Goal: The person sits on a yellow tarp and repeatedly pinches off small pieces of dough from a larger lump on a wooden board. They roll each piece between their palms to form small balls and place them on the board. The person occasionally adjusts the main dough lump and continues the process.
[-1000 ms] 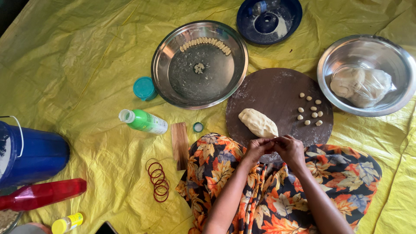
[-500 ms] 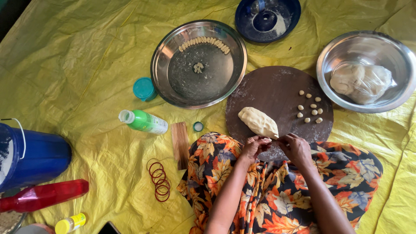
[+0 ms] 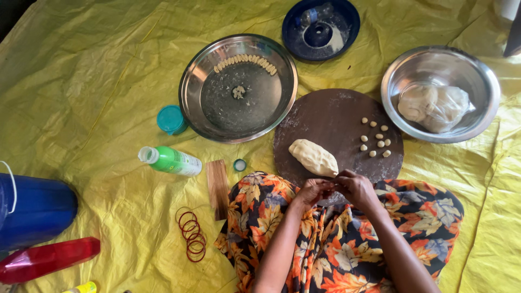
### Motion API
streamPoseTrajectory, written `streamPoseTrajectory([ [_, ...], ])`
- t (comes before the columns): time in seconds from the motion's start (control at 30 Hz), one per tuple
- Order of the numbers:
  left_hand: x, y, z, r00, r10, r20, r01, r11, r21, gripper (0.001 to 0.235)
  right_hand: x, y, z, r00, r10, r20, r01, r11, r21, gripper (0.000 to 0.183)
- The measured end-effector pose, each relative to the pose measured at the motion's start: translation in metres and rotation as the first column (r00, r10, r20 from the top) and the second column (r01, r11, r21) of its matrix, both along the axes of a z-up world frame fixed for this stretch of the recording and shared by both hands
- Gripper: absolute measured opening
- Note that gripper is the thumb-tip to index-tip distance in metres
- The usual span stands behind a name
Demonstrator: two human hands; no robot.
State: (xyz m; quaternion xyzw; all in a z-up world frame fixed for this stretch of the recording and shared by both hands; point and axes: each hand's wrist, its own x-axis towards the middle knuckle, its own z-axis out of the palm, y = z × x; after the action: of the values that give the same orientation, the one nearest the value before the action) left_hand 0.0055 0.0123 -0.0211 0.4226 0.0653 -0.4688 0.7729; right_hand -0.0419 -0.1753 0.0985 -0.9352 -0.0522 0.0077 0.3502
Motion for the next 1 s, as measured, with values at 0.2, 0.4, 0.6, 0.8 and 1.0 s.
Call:
streamPoseTrajectory([
  [0.2,-0.004,-0.002,0.003,0.992,-0.116,-0.048,0.121,0.985,0.123,0.018,-0.016,0.0,-0.001,0.999,-0.013,-0.046,0.008,0.995,-0.098,0.025],
  [0.4,-0.005,-0.007,-0.004,0.995,-0.102,0.017,0.099,0.983,0.157,0.023,-0.031,0.023,-0.002,0.958,-0.228,-0.175,0.184,0.954,-0.238,0.026],
  [0.6,-0.002,-0.002,0.005,0.996,-0.056,0.07,0.049,0.994,0.093,0.025,-0.032,0.034,-0.002,0.967,-0.256,0.012,0.255,0.954,-0.16,0.023],
  [0.8,-0.004,-0.006,0.005,0.984,-0.161,0.07,0.147,0.973,0.176,0.026,-0.027,0.016,0.002,0.994,-0.09,-0.061,0.068,0.953,-0.294,0.02],
  [1.0,-0.009,-0.017,-0.013,0.986,-0.091,0.137,0.039,0.94,0.338,0.019,-0.021,0.026,-0.013,0.927,-0.243,-0.286,0.103,0.897,-0.431,0.022],
])
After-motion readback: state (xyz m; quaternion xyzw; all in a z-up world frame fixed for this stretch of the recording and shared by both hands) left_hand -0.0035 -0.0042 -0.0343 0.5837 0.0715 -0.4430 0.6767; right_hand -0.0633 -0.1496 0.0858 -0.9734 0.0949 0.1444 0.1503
